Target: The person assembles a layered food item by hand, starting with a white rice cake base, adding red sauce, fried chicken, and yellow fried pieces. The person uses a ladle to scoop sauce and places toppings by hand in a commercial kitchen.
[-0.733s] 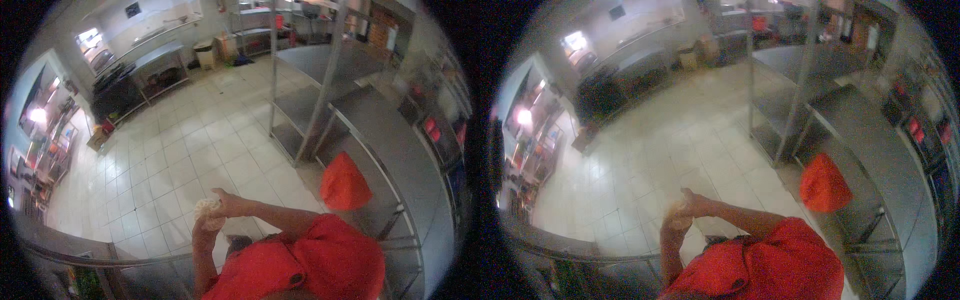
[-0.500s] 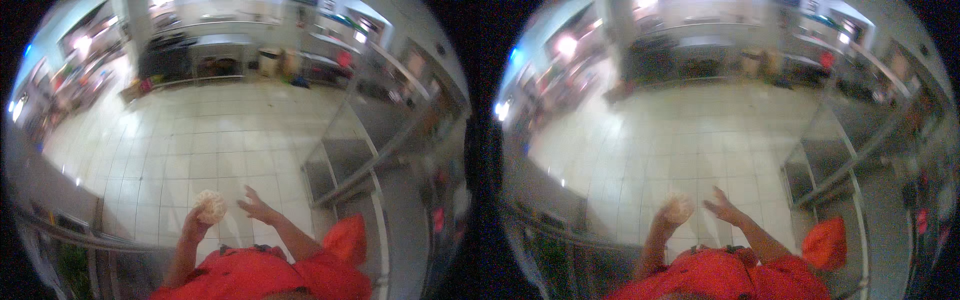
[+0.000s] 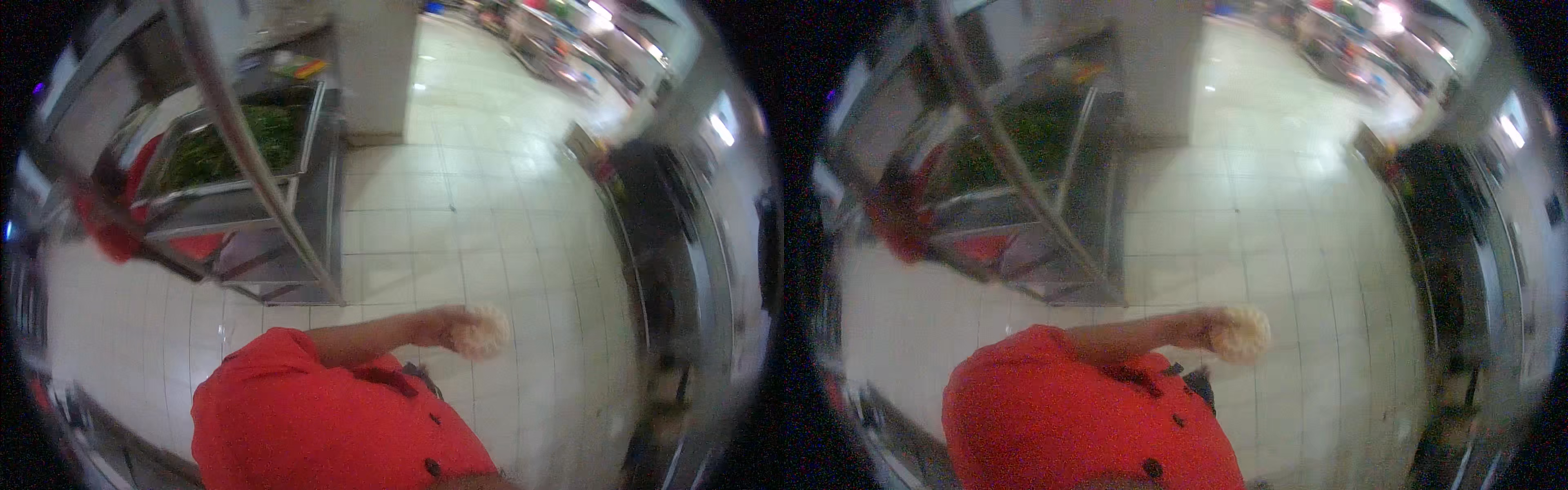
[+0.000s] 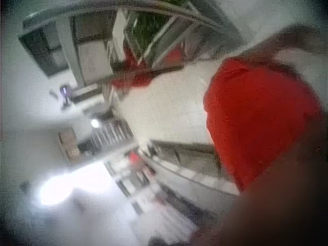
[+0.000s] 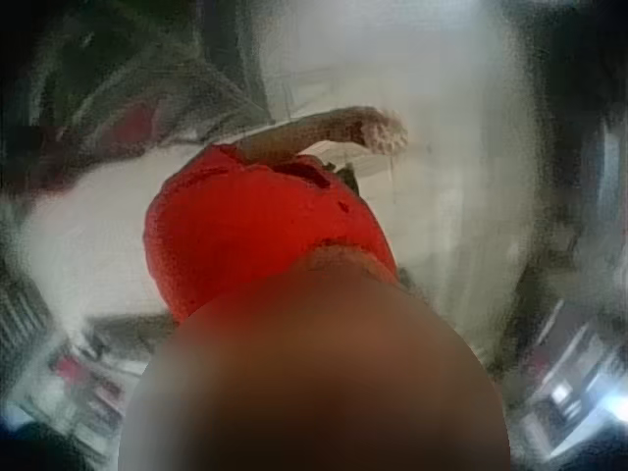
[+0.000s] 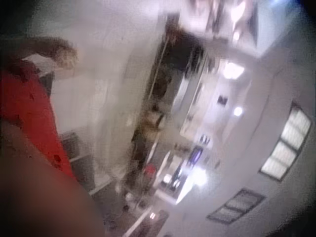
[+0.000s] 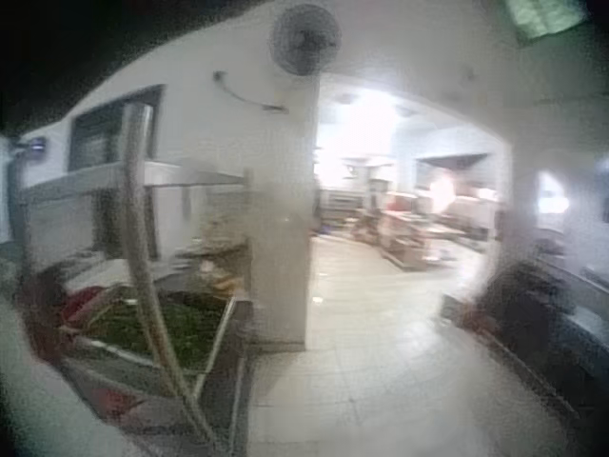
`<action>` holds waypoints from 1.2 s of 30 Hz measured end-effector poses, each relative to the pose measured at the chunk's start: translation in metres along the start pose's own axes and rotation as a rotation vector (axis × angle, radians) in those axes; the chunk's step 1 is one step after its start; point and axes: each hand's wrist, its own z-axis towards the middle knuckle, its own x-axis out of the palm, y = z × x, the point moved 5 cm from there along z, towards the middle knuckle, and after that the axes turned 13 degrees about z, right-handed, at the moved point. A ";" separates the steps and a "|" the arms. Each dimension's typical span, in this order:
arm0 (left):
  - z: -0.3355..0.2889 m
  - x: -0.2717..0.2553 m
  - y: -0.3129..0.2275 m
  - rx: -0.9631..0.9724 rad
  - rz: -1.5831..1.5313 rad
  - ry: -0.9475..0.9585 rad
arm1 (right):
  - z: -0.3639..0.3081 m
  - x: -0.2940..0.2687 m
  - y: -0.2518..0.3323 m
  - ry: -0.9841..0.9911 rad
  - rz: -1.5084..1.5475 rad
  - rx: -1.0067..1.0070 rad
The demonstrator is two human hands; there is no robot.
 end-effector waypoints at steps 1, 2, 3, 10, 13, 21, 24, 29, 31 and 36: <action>0.033 0.007 0.009 -0.026 -0.005 0.069 | 0.003 -0.025 0.014 -0.033 0.033 -0.024; 0.024 0.012 0.008 0.038 0.038 -0.070 | 0.027 -0.039 0.044 0.019 -0.081 -0.027; 0.021 0.006 0.008 0.118 0.139 -0.149 | 0.043 -0.047 0.068 0.042 -0.137 -0.040; -0.133 0.007 0.008 0.229 -0.180 -0.772 | 0.092 0.011 0.175 0.193 -0.455 -0.126; -0.202 0.018 0.027 0.357 -0.321 -0.992 | 0.100 0.069 0.208 0.320 -0.527 -0.249; -0.383 0.073 0.080 0.658 -0.518 -1.409 | -0.111 0.400 0.360 0.872 -0.453 -1.162; -0.461 0.097 0.105 0.773 -0.584 -1.418 | -0.293 0.502 0.374 0.985 -0.246 -1.497; -0.558 0.131 0.144 0.658 0.209 -1.790 | -0.396 0.593 0.342 0.757 0.099 -1.903; -0.610 0.135 0.178 0.377 0.470 -1.994 | -0.393 0.621 0.337 0.084 -0.072 -2.333; -0.673 0.200 0.195 0.817 -0.083 -2.060 | -0.389 0.649 0.307 -0.286 0.126 -2.394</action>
